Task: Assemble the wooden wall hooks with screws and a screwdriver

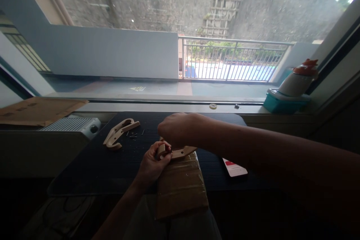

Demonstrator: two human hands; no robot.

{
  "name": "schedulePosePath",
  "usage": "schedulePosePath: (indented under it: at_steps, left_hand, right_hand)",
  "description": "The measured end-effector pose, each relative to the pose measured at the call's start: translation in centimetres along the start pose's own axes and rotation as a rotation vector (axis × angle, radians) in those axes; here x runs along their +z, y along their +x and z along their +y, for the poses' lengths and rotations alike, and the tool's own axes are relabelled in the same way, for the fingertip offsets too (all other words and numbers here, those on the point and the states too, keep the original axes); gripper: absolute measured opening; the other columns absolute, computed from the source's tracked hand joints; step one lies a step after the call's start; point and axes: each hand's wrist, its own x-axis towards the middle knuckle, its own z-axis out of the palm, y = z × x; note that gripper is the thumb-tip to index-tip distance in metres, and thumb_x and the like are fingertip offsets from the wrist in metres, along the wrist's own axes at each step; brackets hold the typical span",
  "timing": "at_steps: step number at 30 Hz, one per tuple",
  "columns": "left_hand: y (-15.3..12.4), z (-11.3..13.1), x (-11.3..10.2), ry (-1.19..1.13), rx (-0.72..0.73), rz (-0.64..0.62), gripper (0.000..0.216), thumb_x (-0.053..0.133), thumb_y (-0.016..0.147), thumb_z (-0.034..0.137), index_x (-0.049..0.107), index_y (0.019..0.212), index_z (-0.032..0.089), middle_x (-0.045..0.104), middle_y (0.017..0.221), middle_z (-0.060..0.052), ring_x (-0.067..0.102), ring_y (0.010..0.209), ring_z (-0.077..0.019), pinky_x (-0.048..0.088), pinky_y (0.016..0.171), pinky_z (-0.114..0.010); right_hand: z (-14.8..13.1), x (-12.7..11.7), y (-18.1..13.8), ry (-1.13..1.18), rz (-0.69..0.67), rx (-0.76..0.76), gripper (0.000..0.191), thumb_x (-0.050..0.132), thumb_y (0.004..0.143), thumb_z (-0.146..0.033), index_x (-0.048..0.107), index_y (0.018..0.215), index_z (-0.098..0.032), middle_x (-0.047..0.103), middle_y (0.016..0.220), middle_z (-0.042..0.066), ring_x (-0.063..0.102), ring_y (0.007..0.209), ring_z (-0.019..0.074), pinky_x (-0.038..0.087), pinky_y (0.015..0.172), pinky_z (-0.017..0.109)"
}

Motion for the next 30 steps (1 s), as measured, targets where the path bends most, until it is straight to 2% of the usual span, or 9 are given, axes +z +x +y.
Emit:
schedulePosePath:
  at_steps: [4,9,13,16,19,21,24,30]
  left_hand:
    - [-0.1,-0.2,0.1,0.002,-0.004,0.003,0.016,0.063,0.067,0.023,0.06,0.083,0.02,0.059,0.085,-0.001,0.058,0.08,-0.0161,0.047,0.077,-0.029]
    - [-0.2,0.0,-0.1,-0.007,0.006,0.0,0.017,0.063,0.067,0.023,0.06,0.084,0.02,0.06,0.086,-0.002,0.059,0.083,-0.0169,0.047,0.079,-0.03]
    - [-0.2,0.1,-0.1,-0.011,0.019,-0.005,0.014,0.062,0.067,0.022,0.06,0.081,0.019,0.06,0.086,-0.002,0.058,0.084,-0.0169,0.047,0.08,-0.029]
    - [-0.1,0.0,0.0,-0.01,0.015,-0.002,0.015,0.062,0.068,0.023,0.06,0.082,0.019,0.06,0.087,-0.002,0.058,0.083,-0.0163,0.047,0.079,-0.028]
    - [-0.1,-0.3,0.0,-0.009,0.006,0.006,0.017,0.063,0.068,0.024,0.06,0.084,0.019,0.06,0.086,-0.001,0.058,0.082,-0.0155,0.047,0.078,-0.028]
    - [-0.2,-0.3,0.1,-0.007,-0.002,0.013,0.018,0.063,0.068,0.025,0.06,0.085,0.019,0.06,0.085,-0.001,0.058,0.081,-0.0156,0.047,0.078,-0.028]
    - [-0.2,-0.3,0.1,-0.006,-0.01,0.019,0.02,0.063,0.068,0.025,0.06,0.086,0.019,0.06,0.087,-0.002,0.058,0.082,-0.0161,0.047,0.078,-0.028]
    - [-0.1,-0.1,0.0,-0.007,-0.008,0.017,0.018,0.063,0.068,0.024,0.06,0.085,0.019,0.06,0.086,-0.001,0.058,0.081,-0.0157,0.047,0.078,-0.028]
  right_hand:
    - [0.1,0.8,0.4,0.03,0.026,-0.041,0.012,0.053,0.076,-0.009,0.064,0.079,-0.011,0.058,0.069,0.003,0.045,0.057,0.0096,0.031,0.051,0.025]
    - [0.4,1.3,0.9,0.073,0.03,0.042,0.018,0.049,0.082,-0.02,0.063,0.076,-0.011,0.058,0.068,0.004,0.043,0.055,0.0093,0.03,0.051,0.025]
    - [0.5,0.7,0.5,0.077,0.003,0.108,0.023,0.052,0.082,-0.03,0.065,0.088,-0.012,0.061,0.076,0.005,0.047,0.059,0.011,0.031,0.051,0.026]
    - [0.3,0.2,0.1,0.026,0.017,0.079,0.025,0.059,0.076,-0.024,0.064,0.098,-0.015,0.062,0.078,0.003,0.048,0.06,0.0118,0.031,0.05,0.026]
    - [0.3,0.1,-0.1,-0.01,0.016,0.012,0.014,0.054,0.077,-0.013,0.065,0.086,-0.015,0.059,0.069,0.002,0.045,0.055,0.01,0.029,0.05,0.026]
    - [0.4,0.2,-0.2,-0.002,0.02,-0.02,0.012,0.051,0.08,-0.013,0.064,0.081,-0.013,0.057,0.068,0.002,0.044,0.055,0.0094,0.03,0.051,0.026]
    - [0.5,0.6,-0.2,0.041,0.041,-0.027,0.013,0.049,0.083,-0.017,0.061,0.083,-0.012,0.058,0.073,0.003,0.043,0.057,0.0089,0.03,0.052,0.025]
    - [0.6,1.8,0.0,0.129,0.157,0.076,0.026,0.043,0.087,-0.033,0.059,0.085,-0.013,0.056,0.07,0.003,0.042,0.054,0.0094,0.028,0.048,0.024]
